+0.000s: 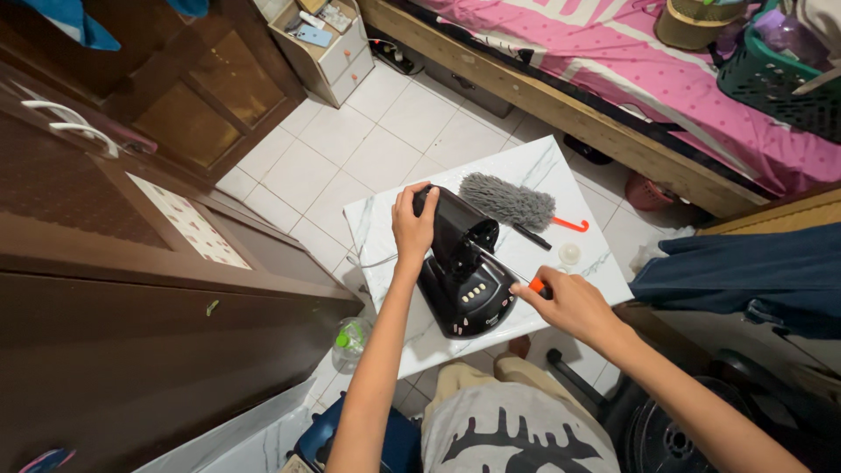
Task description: The person sits on the floor with a black electric appliance base on a white board and uses an orange-handled screwdriver to unscrew and tighten screws on its housing, repositioning the appliance and the screwdriver repeatedly while working on different screws.
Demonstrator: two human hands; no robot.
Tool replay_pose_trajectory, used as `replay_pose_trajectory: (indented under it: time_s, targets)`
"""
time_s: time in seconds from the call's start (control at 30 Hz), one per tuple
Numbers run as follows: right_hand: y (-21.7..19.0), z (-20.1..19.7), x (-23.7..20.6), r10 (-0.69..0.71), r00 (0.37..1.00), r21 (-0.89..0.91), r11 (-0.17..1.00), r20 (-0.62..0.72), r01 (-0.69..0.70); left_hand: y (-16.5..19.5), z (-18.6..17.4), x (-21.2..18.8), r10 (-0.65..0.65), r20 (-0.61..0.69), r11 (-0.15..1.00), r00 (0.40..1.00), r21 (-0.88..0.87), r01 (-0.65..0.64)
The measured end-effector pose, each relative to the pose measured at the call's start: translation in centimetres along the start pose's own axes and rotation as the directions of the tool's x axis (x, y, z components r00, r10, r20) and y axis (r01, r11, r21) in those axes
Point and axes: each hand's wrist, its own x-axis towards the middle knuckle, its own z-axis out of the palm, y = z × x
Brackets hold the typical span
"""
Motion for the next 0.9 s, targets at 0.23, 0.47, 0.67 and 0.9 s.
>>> replay_pose_trajectory:
  time_s: [0.23,0.47,0.67,0.9]
  targets:
    - [1.2,-0.2,0.7,-0.094,0.982,0.427,0.904,0.162,0.016,0.0,-0.1,0.1,-0.022,0.007,1.000,1.000,-0.006,0.022]
    - [-0.9,-1.4,-0.5,0.004,0.997,0.291,0.956,0.078,-0.026,0.0,-0.1,0.0,-0.004,0.007,1.000,1.000,-0.012,0.004]
    - [-0.7,-1.7,-0.3,-0.026,0.998,0.306,0.952,0.063,0.006,0.1,0.0,0.1,-0.003,0.001,1.000,1.000,-0.009,0.003]
    - [-0.6,-1.5,-0.2,-0.042,0.999,0.161,0.986,-0.026,0.045,0.3,-0.2,0.0,-0.001,0.001,1.000,1.000,-0.017,0.001]
